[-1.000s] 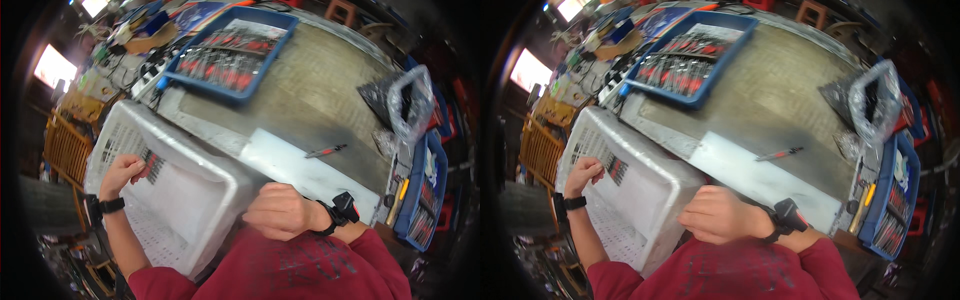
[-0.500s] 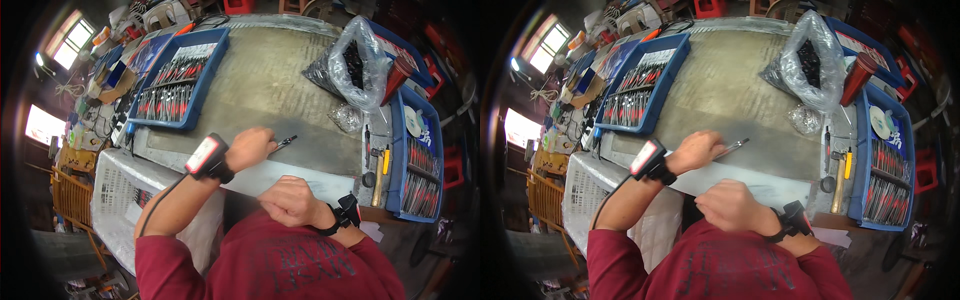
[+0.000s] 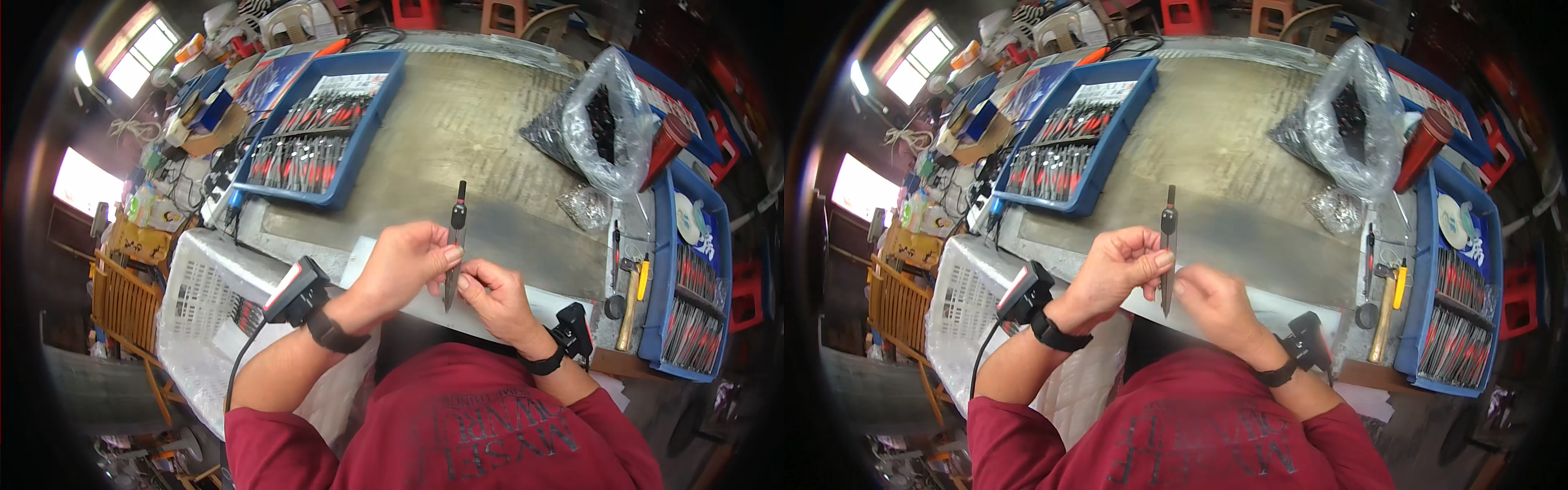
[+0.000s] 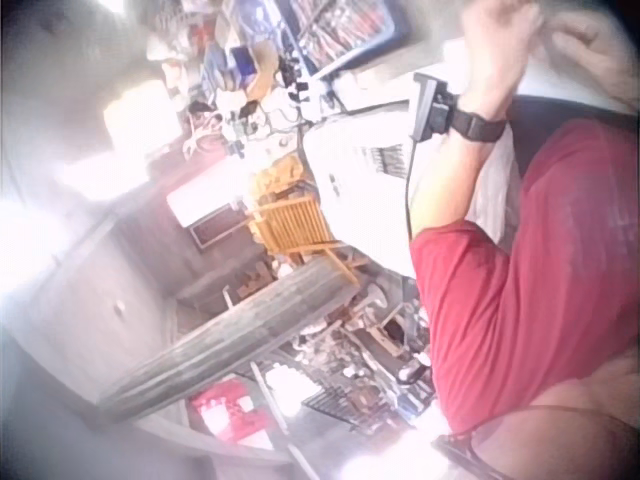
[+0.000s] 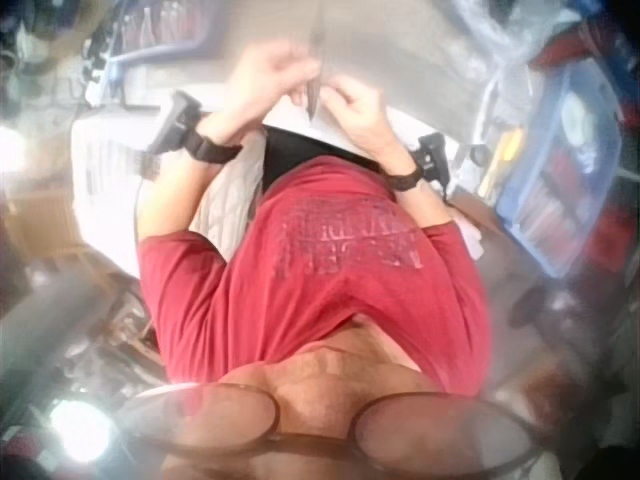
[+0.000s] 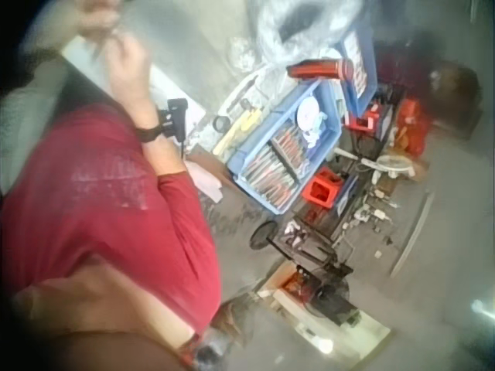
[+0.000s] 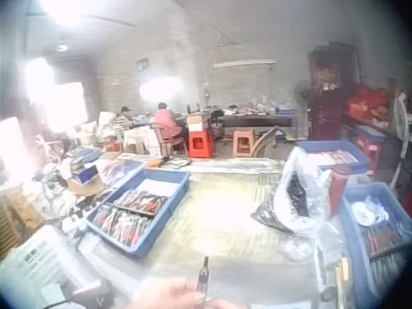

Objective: The person picks up metal tool parts from a table and uses a yellow screwdriver to tighten them. After assembling each tool, they place it into a white plastic basket. The process is repeated for several tools.

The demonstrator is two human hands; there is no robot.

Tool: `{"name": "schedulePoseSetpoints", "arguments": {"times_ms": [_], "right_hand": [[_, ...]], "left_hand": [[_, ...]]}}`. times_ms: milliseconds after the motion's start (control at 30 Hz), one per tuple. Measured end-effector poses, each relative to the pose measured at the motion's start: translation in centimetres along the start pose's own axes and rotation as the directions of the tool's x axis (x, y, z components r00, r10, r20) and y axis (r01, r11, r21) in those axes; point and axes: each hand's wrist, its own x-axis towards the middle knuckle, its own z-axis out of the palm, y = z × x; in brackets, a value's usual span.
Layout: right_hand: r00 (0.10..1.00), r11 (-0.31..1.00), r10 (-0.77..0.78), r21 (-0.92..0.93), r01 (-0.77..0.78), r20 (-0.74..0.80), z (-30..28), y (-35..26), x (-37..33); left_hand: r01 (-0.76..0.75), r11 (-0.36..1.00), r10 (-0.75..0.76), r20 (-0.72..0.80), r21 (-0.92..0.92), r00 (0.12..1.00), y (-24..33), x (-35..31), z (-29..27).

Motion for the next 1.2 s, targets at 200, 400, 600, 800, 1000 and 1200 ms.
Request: {"name": "schedulePoseSetpoints", "arguments": {"times_ms": [200, 400, 600, 800, 1000, 1200], "right_hand": [[0.967, 0.911, 0.105, 0.368, -0.187, 0.233, 3.0, -1.6, 0.4], [0.972, 0.981, 0.023, 0.182, -0.067, 0.234, 6.2, -2.3, 0.9], [0.957, 0.993, -0.094, 0.091, 0.072, 0.276, 7.8, -3.2, 1.4], [0.950, 0.994, -0.110, 0.007, 0.113, 0.291, 8.7, -3.8, 2.0], [0.948, 0.989, -0.132, -0.032, 0.147, 0.290, 8.5, -4.4, 2.3], [0.940, 0.998, -0.050, 0.060, 0.031, 0.336, 7.9, -4.8, 2.2]], "left_hand": [[-0.132, 0.989, 0.117, -0.195, -0.067, 0.974, -0.5, -4.5, -1.9], [-0.153, 0.985, 0.136, -0.186, -0.081, 0.973, -1.3, -7.5, -4.1], [-0.175, 0.970, 0.152, -0.141, -0.167, 0.978, -1.8, -9.8, -6.0], [-0.158, 0.966, 0.122, -0.181, -0.205, 0.976, -2.0, -11.1, -7.1], [-0.114, 0.985, 0.086, -0.196, -0.132, 0.977, -1.7, -12.1, -7.8], [-0.097, 0.976, 0.072, -0.131, -0.194, 0.989, -1.1, -12.8, -8.3]]}}
